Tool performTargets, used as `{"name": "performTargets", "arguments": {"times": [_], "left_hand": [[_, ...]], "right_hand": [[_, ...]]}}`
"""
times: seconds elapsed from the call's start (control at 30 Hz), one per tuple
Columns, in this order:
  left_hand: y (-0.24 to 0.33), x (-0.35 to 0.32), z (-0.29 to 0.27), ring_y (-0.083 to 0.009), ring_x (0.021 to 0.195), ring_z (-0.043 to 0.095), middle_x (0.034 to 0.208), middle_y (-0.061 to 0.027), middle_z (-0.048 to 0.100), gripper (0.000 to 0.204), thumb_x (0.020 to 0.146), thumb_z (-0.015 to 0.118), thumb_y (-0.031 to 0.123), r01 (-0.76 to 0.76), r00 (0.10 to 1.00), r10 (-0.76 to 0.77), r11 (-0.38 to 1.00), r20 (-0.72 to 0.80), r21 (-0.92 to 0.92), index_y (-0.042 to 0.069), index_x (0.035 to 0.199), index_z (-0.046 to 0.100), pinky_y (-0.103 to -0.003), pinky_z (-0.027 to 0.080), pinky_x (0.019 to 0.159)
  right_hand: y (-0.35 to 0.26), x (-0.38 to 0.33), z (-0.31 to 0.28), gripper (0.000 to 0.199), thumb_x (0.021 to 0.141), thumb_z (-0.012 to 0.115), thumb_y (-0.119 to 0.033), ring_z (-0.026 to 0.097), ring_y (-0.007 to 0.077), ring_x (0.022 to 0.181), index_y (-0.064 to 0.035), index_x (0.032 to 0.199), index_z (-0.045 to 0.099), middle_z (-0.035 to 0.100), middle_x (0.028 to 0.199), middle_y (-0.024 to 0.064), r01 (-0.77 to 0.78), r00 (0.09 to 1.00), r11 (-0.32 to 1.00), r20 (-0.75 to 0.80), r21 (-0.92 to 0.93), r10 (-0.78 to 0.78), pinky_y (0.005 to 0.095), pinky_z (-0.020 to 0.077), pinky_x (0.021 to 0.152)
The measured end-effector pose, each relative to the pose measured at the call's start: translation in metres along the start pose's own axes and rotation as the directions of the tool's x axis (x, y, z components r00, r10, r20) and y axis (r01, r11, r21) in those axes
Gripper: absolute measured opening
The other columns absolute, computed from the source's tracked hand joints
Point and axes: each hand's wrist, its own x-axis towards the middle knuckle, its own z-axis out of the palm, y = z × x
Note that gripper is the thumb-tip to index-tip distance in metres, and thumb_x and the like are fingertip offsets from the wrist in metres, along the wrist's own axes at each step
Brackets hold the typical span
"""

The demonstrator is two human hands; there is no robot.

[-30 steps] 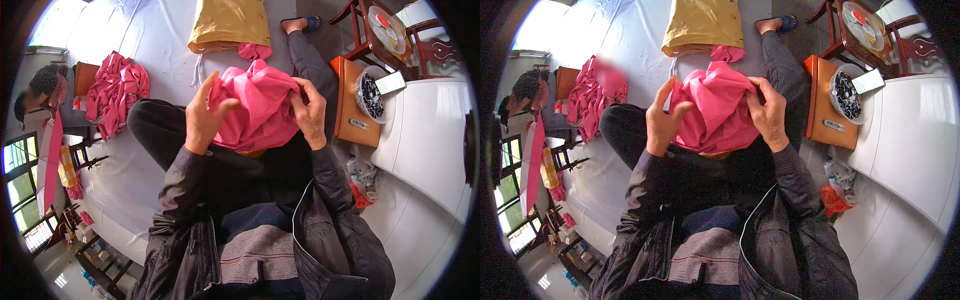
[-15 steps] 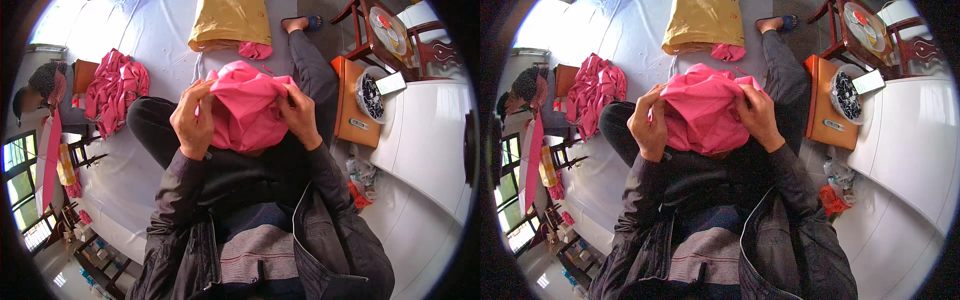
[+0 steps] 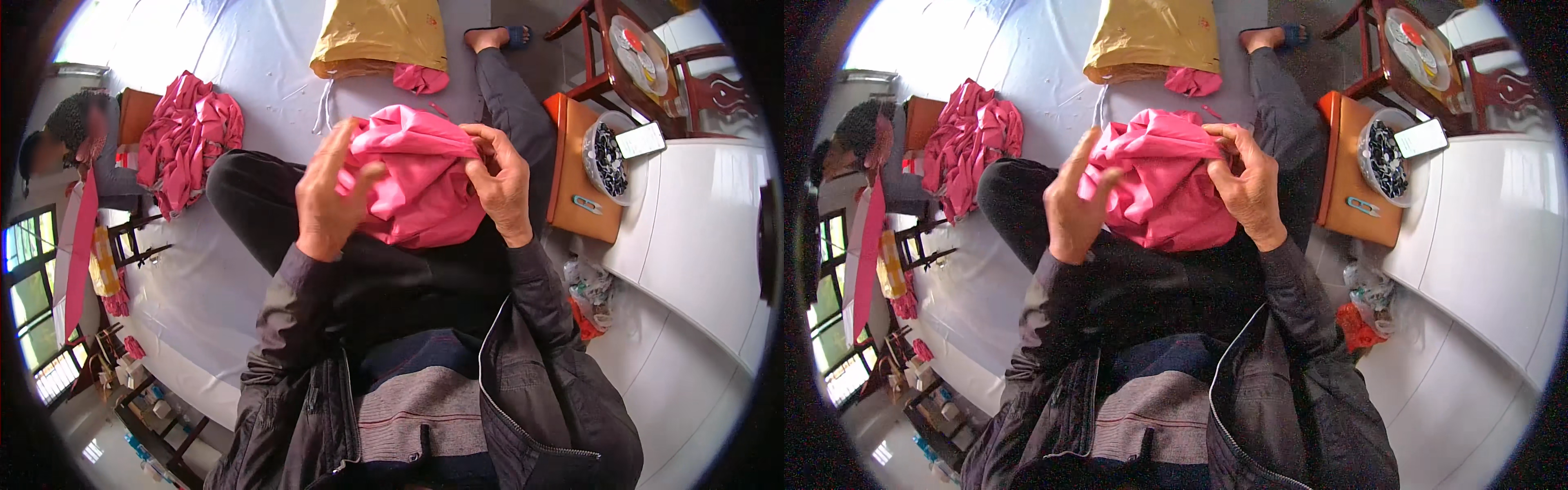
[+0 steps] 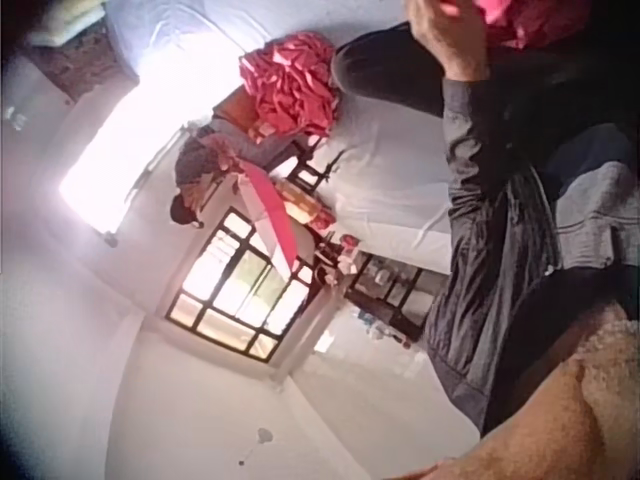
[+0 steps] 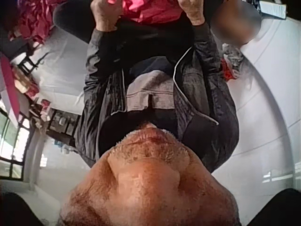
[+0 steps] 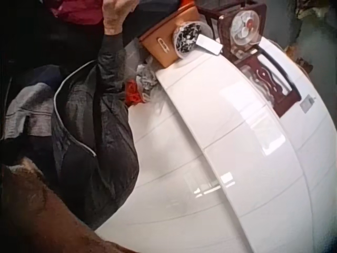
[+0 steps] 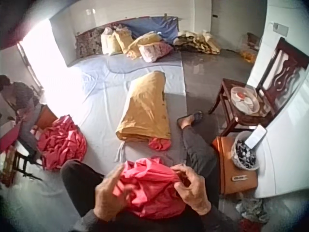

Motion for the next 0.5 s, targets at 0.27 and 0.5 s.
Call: {"name": "performTargets", "arguments": {"times": [0.27,0.5], "left_hand": [[-0.015,-0.047,0.058,-0.0385,0.096,0.068,0.103,-0.0207,0.069,0.071,0.071,0.088,0.042,0.103,0.896,-0.037,0.987,0.443,-0.125,0.000,0.121,0.058,-0.044,0.054,0.080],[-0.027,-0.057,0.067,-0.0393,0.079,0.068,0.085,-0.0199,0.066,0.050,0.074,0.086,0.037,0.194,0.916,-0.161,0.979,0.367,-0.055,0.004,0.098,0.058,-0.047,0.052,0.067]], "right_hand": [[-0.018,0.007,0.008,0.034,0.090,0.058,0.004,0.062,0.0084,0.097,-0.0005,0.124,0.064,0.066,0.108,0.0025,-0.003,0.998,0.973,-0.067,0.231,0.019,0.0238,0.0493,0.090],[-0.028,0.018,0.003,0.035,0.093,0.060,0.004,0.062,0.0093,0.098,0.0010,0.128,0.060,0.067,0.113,0.0054,0.017,0.999,0.978,-0.035,0.206,-0.010,0.0238,0.0489,0.091]]}}
